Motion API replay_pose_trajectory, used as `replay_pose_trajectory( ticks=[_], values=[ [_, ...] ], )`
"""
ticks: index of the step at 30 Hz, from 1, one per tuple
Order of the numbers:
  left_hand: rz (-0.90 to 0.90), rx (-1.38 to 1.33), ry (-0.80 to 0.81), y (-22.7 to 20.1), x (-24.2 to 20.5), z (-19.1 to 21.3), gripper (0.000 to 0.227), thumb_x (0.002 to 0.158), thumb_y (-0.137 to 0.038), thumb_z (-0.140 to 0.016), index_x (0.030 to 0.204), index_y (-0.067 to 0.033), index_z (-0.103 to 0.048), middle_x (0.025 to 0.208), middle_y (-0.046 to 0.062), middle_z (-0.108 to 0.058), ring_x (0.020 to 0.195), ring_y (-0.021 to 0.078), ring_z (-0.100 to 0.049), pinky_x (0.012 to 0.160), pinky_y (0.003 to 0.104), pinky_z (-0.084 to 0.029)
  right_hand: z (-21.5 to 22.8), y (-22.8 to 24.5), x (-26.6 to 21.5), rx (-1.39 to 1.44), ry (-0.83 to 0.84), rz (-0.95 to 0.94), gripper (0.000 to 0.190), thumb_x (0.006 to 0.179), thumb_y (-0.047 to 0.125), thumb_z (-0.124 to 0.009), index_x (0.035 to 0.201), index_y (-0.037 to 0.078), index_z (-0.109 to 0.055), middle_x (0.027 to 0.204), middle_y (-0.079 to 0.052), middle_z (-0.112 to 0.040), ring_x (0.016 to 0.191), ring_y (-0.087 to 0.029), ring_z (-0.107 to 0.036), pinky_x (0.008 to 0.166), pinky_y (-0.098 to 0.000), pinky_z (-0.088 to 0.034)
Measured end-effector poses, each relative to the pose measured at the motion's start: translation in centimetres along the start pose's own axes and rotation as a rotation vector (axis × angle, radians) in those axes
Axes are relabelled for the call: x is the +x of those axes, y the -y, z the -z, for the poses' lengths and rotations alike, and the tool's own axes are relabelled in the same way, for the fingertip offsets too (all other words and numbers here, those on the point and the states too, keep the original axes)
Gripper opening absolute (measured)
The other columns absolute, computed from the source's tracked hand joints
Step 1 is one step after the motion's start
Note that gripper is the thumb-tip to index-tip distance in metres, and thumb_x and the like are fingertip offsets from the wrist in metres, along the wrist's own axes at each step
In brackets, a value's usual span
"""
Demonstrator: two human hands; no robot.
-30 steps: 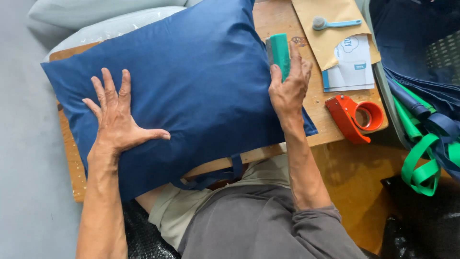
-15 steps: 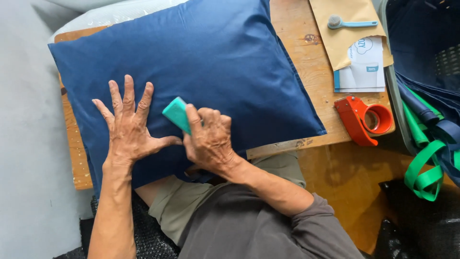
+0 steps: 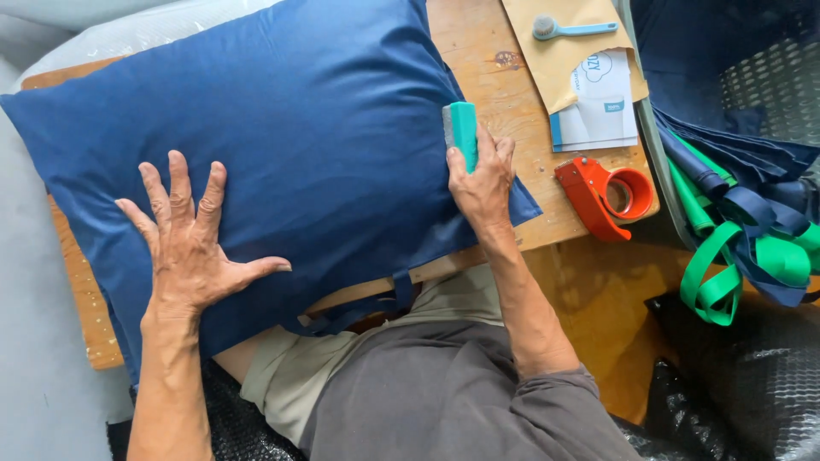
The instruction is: Brushing the surface of a blue fabric bag with a small green brush to remove lint or dust.
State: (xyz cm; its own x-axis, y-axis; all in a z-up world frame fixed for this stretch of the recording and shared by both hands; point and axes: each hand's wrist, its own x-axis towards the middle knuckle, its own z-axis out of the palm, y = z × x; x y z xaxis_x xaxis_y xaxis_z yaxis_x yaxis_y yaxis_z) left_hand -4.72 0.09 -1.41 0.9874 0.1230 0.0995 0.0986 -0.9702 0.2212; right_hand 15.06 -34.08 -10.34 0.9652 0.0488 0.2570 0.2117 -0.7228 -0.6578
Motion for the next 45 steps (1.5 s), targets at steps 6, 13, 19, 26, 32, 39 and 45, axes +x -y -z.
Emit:
replay_pose_trajectory(
  ticks=[6, 13, 19, 26, 32, 39, 45],
  values=[
    [0.002, -0.010, -0.013, -0.5, -0.3, 0.1, 0.145, 0.050, -0.090, -0.067, 0.168, -0.0337, -0.005, 0.174, 0.007, 0.011, 0.157, 0.0440, 0.015, 0.110, 0.087, 0.005, -0.7, -4.0, 2.6, -0.061, 0.213, -0.175, 0.045, 0.090, 0.041, -0.057, 0.115, 0.004, -0.061, 0.099, -0.026, -0.056, 0.110, -0.041, -0.049, 0.091, -0.0520, -0.045],
    [0.000, -0.009, 0.006, -0.3, -0.3, 0.3, 0.146, 0.048, -0.088, -0.068, 0.168, -0.0341, -0.005, 0.173, 0.007, 0.013, 0.156, 0.0473, 0.015, 0.109, 0.088, 0.004, 4.9, 2.5, 3.9, 0.288, 0.093, -0.219, 0.045, 0.087, 0.040, -0.060, 0.122, 0.014, -0.072, 0.104, -0.011, -0.056, 0.094, -0.019, -0.059, 0.085, -0.0334, -0.051],
    [0.003, -0.007, 0.000, -0.5, -0.2, 0.4, 0.145, 0.049, -0.088, -0.068, 0.168, -0.0339, -0.006, 0.174, 0.006, 0.011, 0.156, 0.0448, 0.015, 0.109, 0.087, 0.004, 2.9, 0.4, 3.9, 0.105, 0.315, -0.253, 0.035, 0.080, 0.037, -0.057, 0.059, 0.011, -0.045, 0.059, -0.002, -0.043, 0.060, -0.019, -0.041, 0.058, -0.0404, -0.035],
    [0.015, -0.004, 0.031, -0.3, 0.2, 0.6, 0.147, 0.050, -0.089, -0.069, 0.168, -0.0309, -0.005, 0.173, 0.008, 0.012, 0.155, 0.0462, 0.016, 0.109, 0.086, 0.004, 6.2, 3.1, 0.4, 0.048, -0.048, -0.064, 0.051, 0.084, 0.030, -0.071, 0.126, 0.004, -0.058, 0.112, -0.017, -0.052, 0.095, -0.033, -0.059, 0.085, -0.0437, -0.050],
    [0.010, -0.021, 0.076, 0.0, 0.1, 1.1, 0.153, 0.045, -0.087, -0.076, 0.168, -0.0295, -0.005, 0.172, 0.008, 0.015, 0.155, 0.0446, 0.019, 0.109, 0.086, 0.004, 3.9, 15.6, -9.6, 0.350, 0.034, 0.471, 0.051, 0.080, 0.017, -0.078, 0.120, 0.000, -0.051, 0.106, -0.016, -0.055, 0.088, -0.030, -0.054, 0.076, -0.0410, -0.046],
    [0.012, -0.043, 0.081, 0.3, 0.0, 0.9, 0.150, 0.048, -0.078, -0.082, 0.168, -0.0297, -0.005, 0.173, 0.008, 0.014, 0.155, 0.0448, 0.017, 0.111, 0.085, 0.004, -1.0, 17.7, -12.1, 0.104, 0.059, 0.739, 0.042, 0.084, 0.010, -0.069, 0.120, -0.002, -0.053, 0.097, -0.016, -0.053, 0.072, -0.033, -0.053, 0.061, -0.0428, -0.040],
    [0.014, -0.087, 0.086, 0.8, 0.3, 0.3, 0.149, 0.049, -0.076, -0.082, 0.168, -0.0319, -0.005, 0.173, 0.007, 0.016, 0.155, 0.0447, 0.019, 0.110, 0.085, 0.007, 2.0, 9.8, -6.7, -0.072, -0.068, 0.499, 0.058, 0.079, 0.021, -0.077, 0.127, 0.000, -0.050, 0.105, -0.019, -0.055, 0.087, -0.031, -0.061, 0.069, -0.0398, -0.054]
  ],
)
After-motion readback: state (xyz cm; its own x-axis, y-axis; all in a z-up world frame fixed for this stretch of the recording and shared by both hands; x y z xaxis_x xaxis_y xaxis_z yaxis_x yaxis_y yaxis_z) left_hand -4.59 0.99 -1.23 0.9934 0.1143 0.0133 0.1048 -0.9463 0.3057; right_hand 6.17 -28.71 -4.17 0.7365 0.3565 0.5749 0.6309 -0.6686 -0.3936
